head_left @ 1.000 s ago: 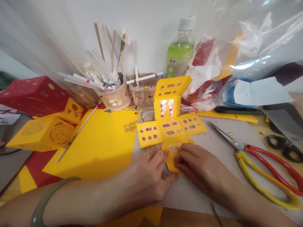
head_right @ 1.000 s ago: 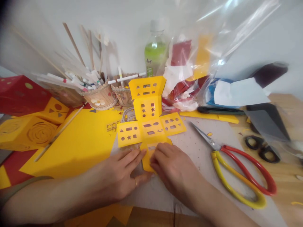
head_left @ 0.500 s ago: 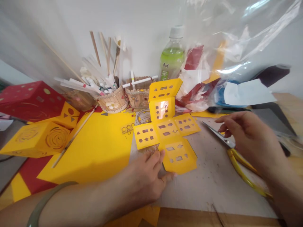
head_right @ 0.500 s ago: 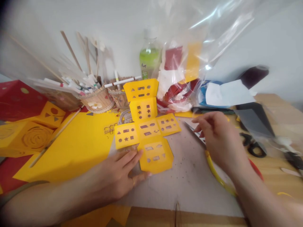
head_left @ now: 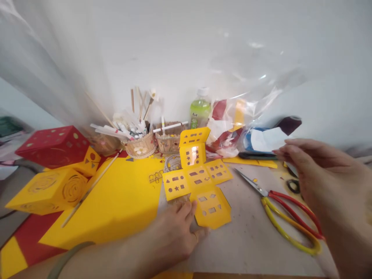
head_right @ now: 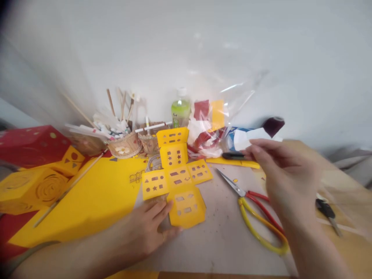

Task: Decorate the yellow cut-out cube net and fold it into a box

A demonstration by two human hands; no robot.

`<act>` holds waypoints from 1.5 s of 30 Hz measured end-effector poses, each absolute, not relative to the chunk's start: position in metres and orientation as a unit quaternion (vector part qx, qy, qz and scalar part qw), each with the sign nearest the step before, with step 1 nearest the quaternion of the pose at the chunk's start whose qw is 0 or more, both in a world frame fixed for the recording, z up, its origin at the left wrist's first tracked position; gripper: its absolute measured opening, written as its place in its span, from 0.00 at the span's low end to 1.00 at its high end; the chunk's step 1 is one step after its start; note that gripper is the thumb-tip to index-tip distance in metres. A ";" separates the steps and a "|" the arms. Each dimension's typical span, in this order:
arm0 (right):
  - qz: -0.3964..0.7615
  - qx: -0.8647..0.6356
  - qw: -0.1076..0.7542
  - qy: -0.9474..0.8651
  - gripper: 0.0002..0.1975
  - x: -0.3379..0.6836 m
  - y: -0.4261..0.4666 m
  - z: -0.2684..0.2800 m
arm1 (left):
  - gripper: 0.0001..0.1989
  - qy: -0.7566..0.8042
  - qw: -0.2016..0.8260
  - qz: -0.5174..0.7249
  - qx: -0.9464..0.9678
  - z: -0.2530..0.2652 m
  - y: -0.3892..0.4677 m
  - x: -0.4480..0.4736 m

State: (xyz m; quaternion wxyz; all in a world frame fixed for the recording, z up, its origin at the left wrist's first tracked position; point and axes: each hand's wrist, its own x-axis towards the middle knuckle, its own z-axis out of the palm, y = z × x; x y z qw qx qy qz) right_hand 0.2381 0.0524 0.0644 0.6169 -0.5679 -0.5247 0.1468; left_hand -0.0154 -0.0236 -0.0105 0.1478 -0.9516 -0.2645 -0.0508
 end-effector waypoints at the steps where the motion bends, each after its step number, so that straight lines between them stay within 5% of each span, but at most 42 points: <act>1: 0.116 -0.556 0.629 -0.531 0.07 0.234 0.051 0.076 | 0.14 -0.264 0.149 -0.052 -0.951 -0.011 -0.024 -0.015; 9: -0.124 -0.300 0.683 -0.655 0.07 0.201 0.108 0.174 | 0.15 -0.265 0.149 -0.053 -0.951 -0.013 -0.021 -0.013; 11: -0.187 -0.352 0.594 -0.699 0.10 0.197 0.136 0.188 | 0.15 -0.266 0.145 -0.045 -0.952 -0.014 -0.021 -0.013; 13: -0.150 -0.465 0.363 -0.794 0.14 0.195 0.163 0.195 | 0.15 -0.266 0.147 -0.042 -0.952 -0.017 -0.020 -0.014; 16: -0.082 -0.491 0.213 -0.841 0.06 0.197 0.195 0.196 | 0.15 -0.263 0.166 -0.062 -0.948 -0.021 -0.018 -0.015; 20: -0.108 -0.544 0.187 -0.811 0.05 0.203 0.213 0.198 | 0.14 -0.260 0.171 -0.071 -0.948 -0.023 -0.018 -0.014; 25: -0.146 -0.551 0.151 -0.808 0.21 0.206 0.216 0.208 | 0.14 -0.268 0.167 -0.058 -0.947 -0.019 -0.020 -0.012; 45: -0.188 -0.551 0.083 -0.809 0.24 0.212 0.204 0.222 | 0.16 -0.268 0.120 0.012 -0.956 0.000 -0.020 -0.012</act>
